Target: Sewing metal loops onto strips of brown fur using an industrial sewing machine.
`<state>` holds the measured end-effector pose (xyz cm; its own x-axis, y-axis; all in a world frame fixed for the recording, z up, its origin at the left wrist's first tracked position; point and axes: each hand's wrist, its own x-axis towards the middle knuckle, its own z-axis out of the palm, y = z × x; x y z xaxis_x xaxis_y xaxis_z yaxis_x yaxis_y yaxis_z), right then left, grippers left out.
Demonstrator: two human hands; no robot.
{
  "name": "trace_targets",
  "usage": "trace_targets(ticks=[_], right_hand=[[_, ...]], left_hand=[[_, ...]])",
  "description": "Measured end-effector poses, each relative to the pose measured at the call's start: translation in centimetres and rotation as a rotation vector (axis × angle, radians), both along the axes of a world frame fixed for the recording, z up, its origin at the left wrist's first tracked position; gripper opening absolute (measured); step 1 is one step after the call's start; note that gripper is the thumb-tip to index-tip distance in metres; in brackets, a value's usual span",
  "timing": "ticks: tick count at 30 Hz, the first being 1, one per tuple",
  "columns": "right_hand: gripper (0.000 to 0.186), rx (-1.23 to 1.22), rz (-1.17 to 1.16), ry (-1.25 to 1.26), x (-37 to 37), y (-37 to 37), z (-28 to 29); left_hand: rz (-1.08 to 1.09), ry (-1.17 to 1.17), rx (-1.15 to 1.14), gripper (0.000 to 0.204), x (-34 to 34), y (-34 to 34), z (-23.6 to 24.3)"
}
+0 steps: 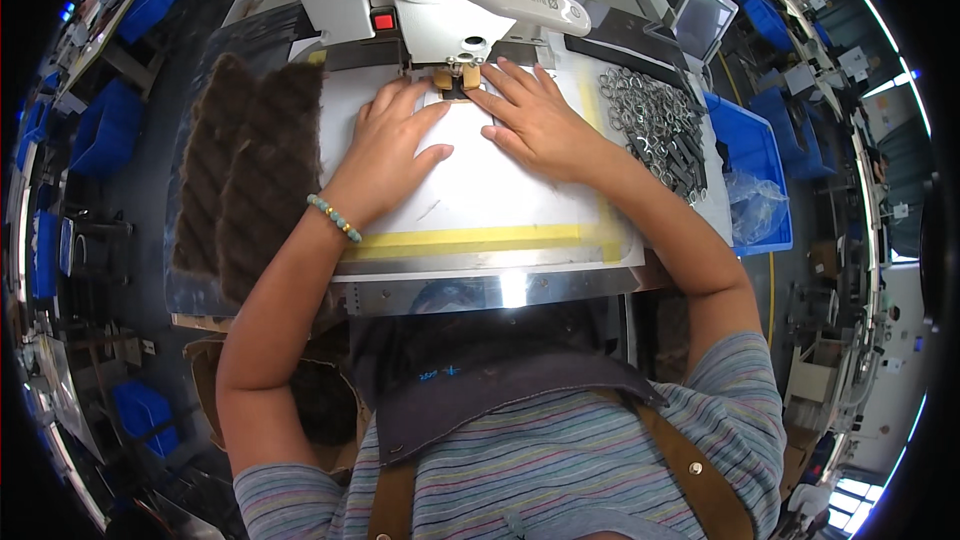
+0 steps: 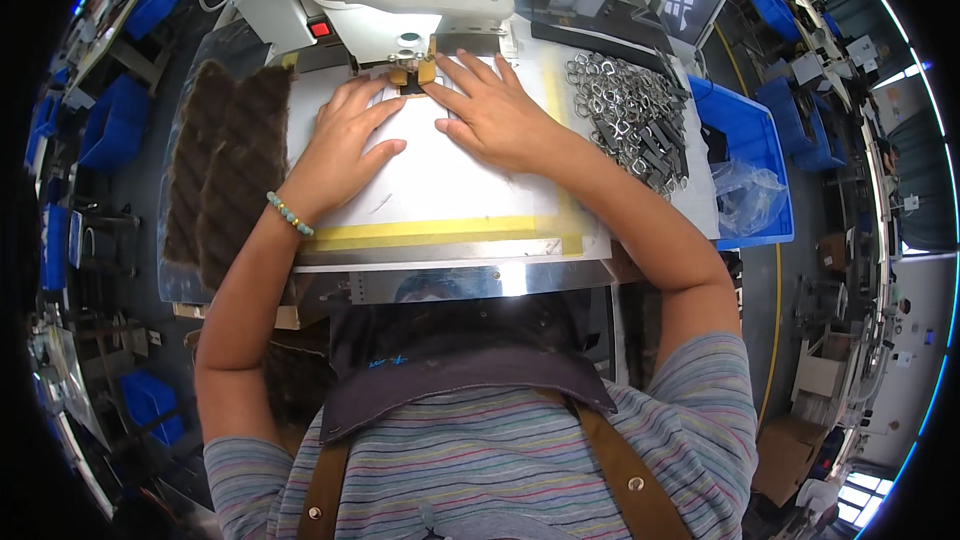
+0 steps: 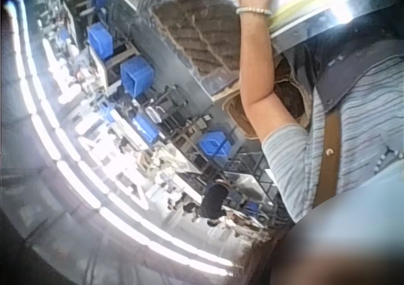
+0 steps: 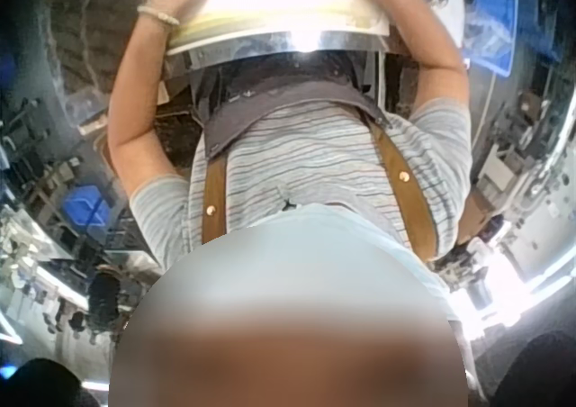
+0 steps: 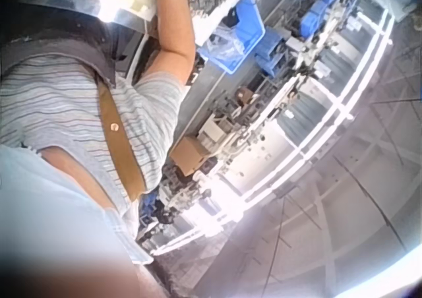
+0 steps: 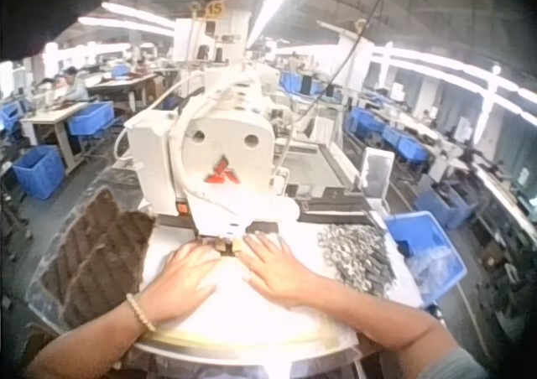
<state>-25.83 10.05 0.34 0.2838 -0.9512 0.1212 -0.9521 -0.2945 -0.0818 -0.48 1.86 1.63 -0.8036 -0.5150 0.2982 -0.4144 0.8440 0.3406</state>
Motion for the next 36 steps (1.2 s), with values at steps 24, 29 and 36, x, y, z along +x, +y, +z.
trace_targets(ticks=[24, 29, 36], right_hand=[[0.056, -0.059, 0.023, 0.067, 0.0, -0.1, -0.2], [0.057, -0.071, 0.025, 0.101, 0.2, 0.0, 0.5], [0.051, 0.094, 0.025, -0.601, 3.0, 2.8, 3.7]], left_hand=[[0.335, 0.210, 0.212, 0.058, 13.3, -2.6, 4.1], [0.118, 0.486, 0.466, 0.057, 12.1, 2.8, 5.8], [-0.041, 0.534, 0.778, 0.069, 10.6, 7.9, 4.2]])
